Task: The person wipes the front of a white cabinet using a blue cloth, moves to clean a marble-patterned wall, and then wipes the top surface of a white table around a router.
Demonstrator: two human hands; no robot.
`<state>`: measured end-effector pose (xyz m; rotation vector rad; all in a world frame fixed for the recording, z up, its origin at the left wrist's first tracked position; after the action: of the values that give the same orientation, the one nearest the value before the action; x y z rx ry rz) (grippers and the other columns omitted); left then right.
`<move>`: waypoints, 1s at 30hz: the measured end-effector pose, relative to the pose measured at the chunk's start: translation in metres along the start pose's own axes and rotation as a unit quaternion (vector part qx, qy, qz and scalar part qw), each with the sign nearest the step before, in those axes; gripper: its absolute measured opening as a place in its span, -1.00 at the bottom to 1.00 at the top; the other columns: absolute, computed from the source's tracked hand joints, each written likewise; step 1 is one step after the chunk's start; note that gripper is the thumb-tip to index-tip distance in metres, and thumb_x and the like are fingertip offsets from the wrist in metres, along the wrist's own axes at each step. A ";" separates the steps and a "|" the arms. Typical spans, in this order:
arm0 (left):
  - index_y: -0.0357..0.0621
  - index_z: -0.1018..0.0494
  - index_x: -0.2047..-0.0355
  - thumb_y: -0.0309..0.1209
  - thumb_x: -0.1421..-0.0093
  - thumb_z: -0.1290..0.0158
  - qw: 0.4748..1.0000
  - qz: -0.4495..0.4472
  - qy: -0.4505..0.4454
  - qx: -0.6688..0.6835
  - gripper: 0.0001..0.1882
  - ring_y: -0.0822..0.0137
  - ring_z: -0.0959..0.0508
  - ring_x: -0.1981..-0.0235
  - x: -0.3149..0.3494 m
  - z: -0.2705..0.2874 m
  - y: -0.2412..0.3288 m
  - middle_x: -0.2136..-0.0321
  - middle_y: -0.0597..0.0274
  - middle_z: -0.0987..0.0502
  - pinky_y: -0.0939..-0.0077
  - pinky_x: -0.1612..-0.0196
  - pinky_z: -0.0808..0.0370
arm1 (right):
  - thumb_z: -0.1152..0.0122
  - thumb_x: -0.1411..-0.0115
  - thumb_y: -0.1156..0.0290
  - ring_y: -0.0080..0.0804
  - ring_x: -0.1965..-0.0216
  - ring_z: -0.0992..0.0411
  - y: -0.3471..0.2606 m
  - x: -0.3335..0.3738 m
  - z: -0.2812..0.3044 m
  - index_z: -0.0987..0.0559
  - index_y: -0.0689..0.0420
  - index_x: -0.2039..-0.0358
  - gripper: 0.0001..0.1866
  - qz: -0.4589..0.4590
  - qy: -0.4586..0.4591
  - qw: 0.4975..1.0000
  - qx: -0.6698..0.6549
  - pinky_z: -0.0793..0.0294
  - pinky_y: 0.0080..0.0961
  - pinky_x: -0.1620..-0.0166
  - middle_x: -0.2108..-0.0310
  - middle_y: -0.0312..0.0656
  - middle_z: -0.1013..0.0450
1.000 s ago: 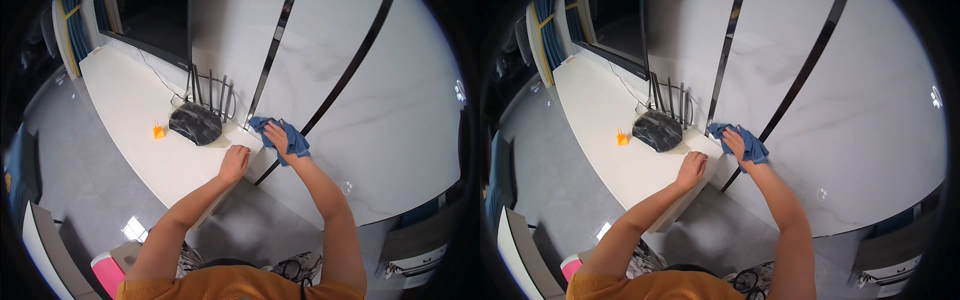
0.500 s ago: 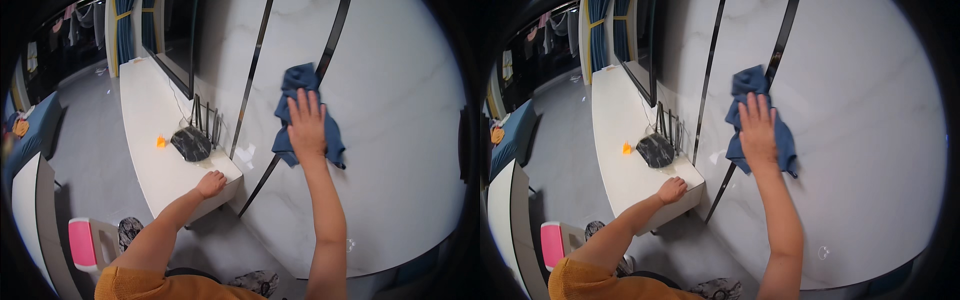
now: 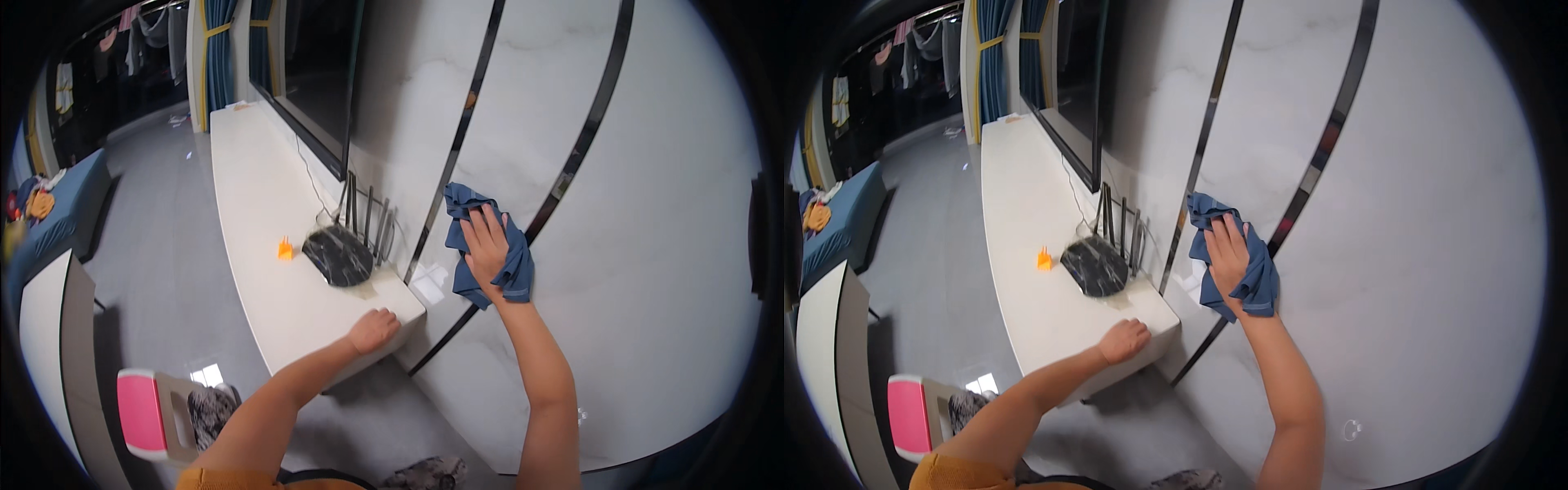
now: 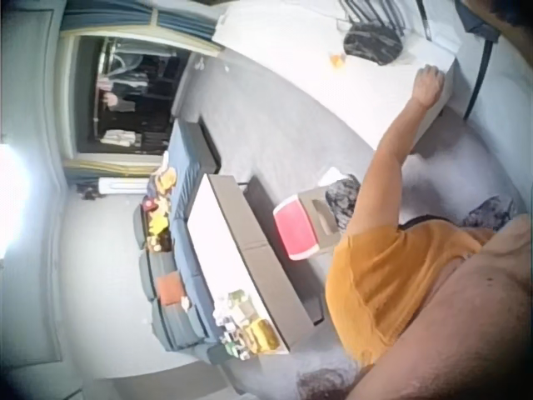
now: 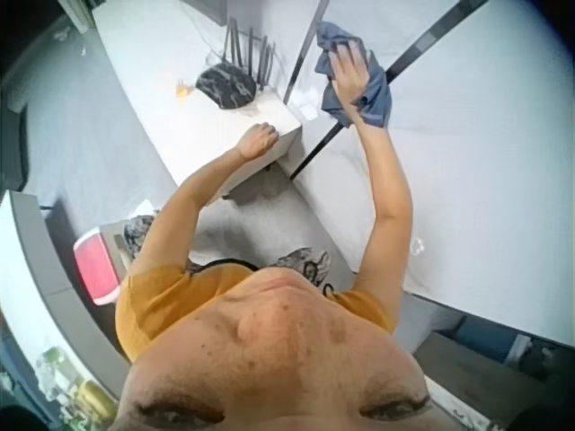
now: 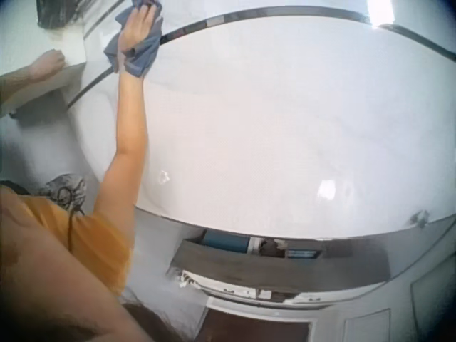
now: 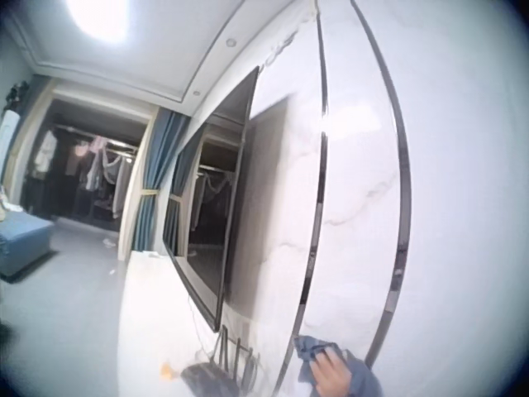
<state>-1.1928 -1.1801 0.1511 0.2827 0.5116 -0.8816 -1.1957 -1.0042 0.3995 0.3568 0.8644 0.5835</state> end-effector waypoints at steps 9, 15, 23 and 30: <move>-0.07 -0.40 0.44 -0.36 -0.09 0.02 0.990 -0.058 0.018 0.128 -0.91 0.24 -0.37 0.29 -0.007 0.001 0.004 0.42 0.23 -0.37 0.37 0.28 -0.30 | -0.37 0.26 0.38 -0.23 -0.23 -0.10 0.004 -0.051 -0.024 -0.41 -0.02 -0.04 -0.28 -0.072 0.065 0.992 0.078 -0.11 -0.02 -0.19 -0.13 -0.22 -0.24; -0.11 -0.42 0.49 -0.33 -0.12 -0.04 0.949 -0.155 0.046 0.272 -0.86 0.18 -0.42 0.37 0.022 0.014 -0.032 0.47 0.20 -0.39 0.35 0.30 -0.36 | -0.37 0.25 0.43 -0.25 -0.23 -0.09 0.006 -0.058 -0.019 -0.40 -0.08 -0.06 -0.27 -0.129 0.037 0.984 0.119 -0.06 -0.03 -0.22 -0.16 -0.27 -0.22; -0.16 -0.45 0.51 -0.39 -0.10 -0.04 0.965 -0.052 0.070 0.246 -0.87 0.13 -0.45 0.42 0.113 0.040 -0.227 0.51 0.17 -0.44 0.30 0.34 -0.42 | -0.27 0.09 0.38 -0.14 -0.27 0.00 0.012 -0.090 -0.009 -0.35 -0.14 -0.12 -0.32 -0.181 0.001 0.966 0.183 0.10 0.01 -0.25 -0.24 -0.24 -0.11; -0.18 -0.44 0.52 -0.41 -0.09 -0.04 0.954 -0.073 0.064 0.283 -0.89 0.13 -0.44 0.41 0.095 0.066 -0.250 0.50 0.16 -0.43 0.31 0.35 -0.42 | -0.25 0.01 0.21 0.02 -0.32 0.19 0.014 -0.131 -0.017 -0.16 -0.17 -0.25 -0.21 -0.275 -0.010 0.936 0.218 0.19 0.18 -0.23 -0.32 -0.12 0.12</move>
<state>-1.3208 -1.4241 0.1488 0.8383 0.3934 -1.1515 -1.2810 -1.0720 0.4760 0.4959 1.0206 -0.1403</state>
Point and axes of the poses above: each hand's wrist, its own x-axis away from the middle knuckle, its own z-axis out of the back of the hand, y = z × x, the point moved 3 cm from there along -x, towards the middle knuckle
